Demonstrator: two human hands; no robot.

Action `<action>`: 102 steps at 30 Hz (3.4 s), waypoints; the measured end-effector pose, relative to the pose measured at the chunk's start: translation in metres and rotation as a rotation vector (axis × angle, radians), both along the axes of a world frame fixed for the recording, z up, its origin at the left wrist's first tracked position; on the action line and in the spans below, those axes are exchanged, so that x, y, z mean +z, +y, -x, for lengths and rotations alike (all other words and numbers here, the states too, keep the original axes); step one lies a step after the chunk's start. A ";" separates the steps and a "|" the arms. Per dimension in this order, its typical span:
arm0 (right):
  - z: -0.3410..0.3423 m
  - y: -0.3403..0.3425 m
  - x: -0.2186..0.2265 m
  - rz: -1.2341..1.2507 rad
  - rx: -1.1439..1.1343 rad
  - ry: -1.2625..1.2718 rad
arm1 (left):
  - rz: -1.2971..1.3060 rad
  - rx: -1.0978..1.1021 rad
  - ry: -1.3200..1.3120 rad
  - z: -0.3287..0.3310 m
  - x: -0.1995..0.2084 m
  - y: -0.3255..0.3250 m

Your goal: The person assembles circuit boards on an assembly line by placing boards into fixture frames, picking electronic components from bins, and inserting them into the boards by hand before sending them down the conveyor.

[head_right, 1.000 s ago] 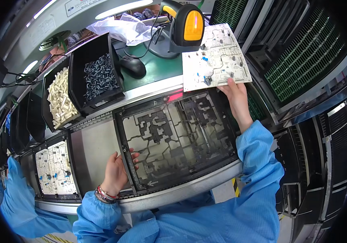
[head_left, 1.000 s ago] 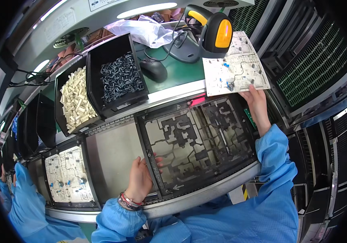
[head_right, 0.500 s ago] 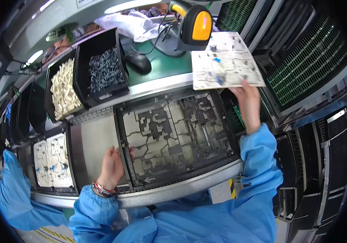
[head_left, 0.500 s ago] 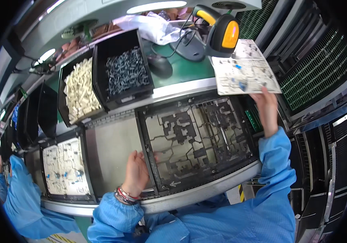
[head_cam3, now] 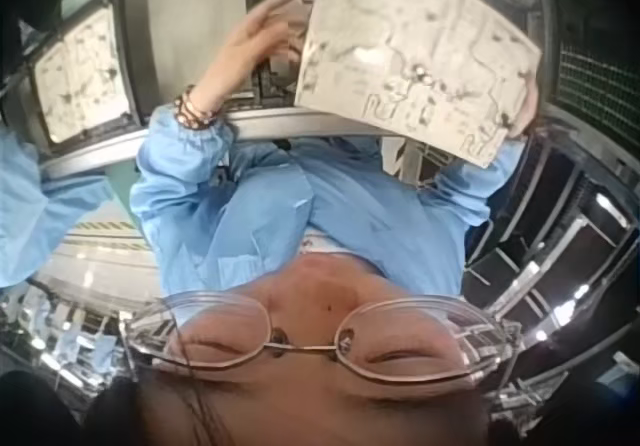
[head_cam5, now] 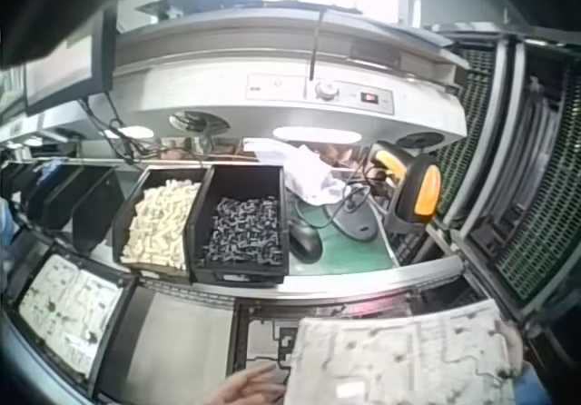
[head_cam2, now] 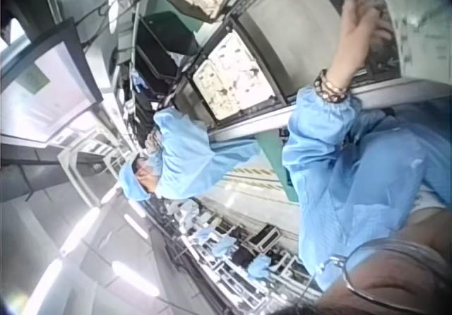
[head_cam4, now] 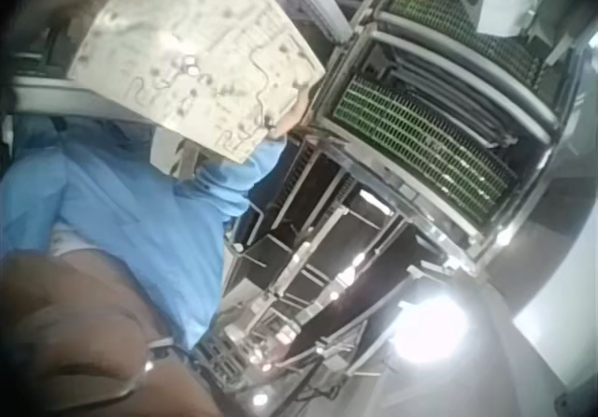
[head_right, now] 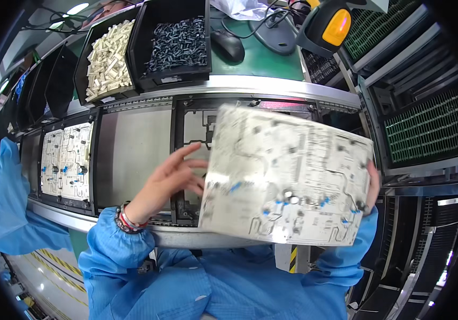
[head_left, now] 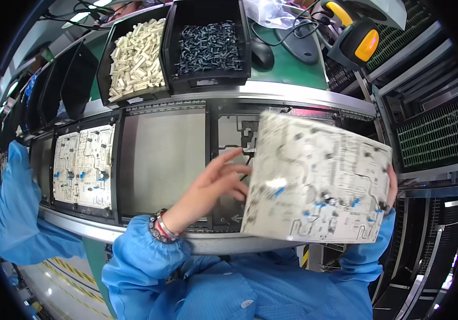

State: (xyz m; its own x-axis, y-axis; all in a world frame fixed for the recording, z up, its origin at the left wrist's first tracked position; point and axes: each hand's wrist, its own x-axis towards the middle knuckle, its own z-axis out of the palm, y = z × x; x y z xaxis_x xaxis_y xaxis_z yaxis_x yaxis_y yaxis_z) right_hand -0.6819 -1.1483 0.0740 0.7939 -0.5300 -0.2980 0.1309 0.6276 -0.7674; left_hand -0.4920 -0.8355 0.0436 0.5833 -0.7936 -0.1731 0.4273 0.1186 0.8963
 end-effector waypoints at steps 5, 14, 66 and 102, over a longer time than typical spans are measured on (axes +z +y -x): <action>-0.007 -0.018 -0.033 0.083 0.216 0.046 | -0.015 0.031 -0.087 0.001 -0.022 0.014; -0.011 0.004 -0.045 0.421 0.236 0.051 | -0.331 0.301 -0.575 -0.006 0.006 0.030; -0.081 0.064 -0.045 1.782 0.945 -0.466 | -0.565 -0.533 -1.450 -0.006 0.007 0.041; -0.131 0.062 -0.016 1.875 0.306 -0.104 | -0.582 0.216 -1.743 -0.114 -0.031 0.011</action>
State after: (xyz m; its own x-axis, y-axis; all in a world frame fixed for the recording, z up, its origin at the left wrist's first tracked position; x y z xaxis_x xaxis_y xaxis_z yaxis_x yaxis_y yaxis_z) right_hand -0.5513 -1.0866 0.0581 0.8842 0.0744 0.4611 0.2766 -0.8789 -0.3887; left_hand -0.3782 -0.8241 0.0123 0.4502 -0.7579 0.4721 -0.8917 -0.4087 0.1943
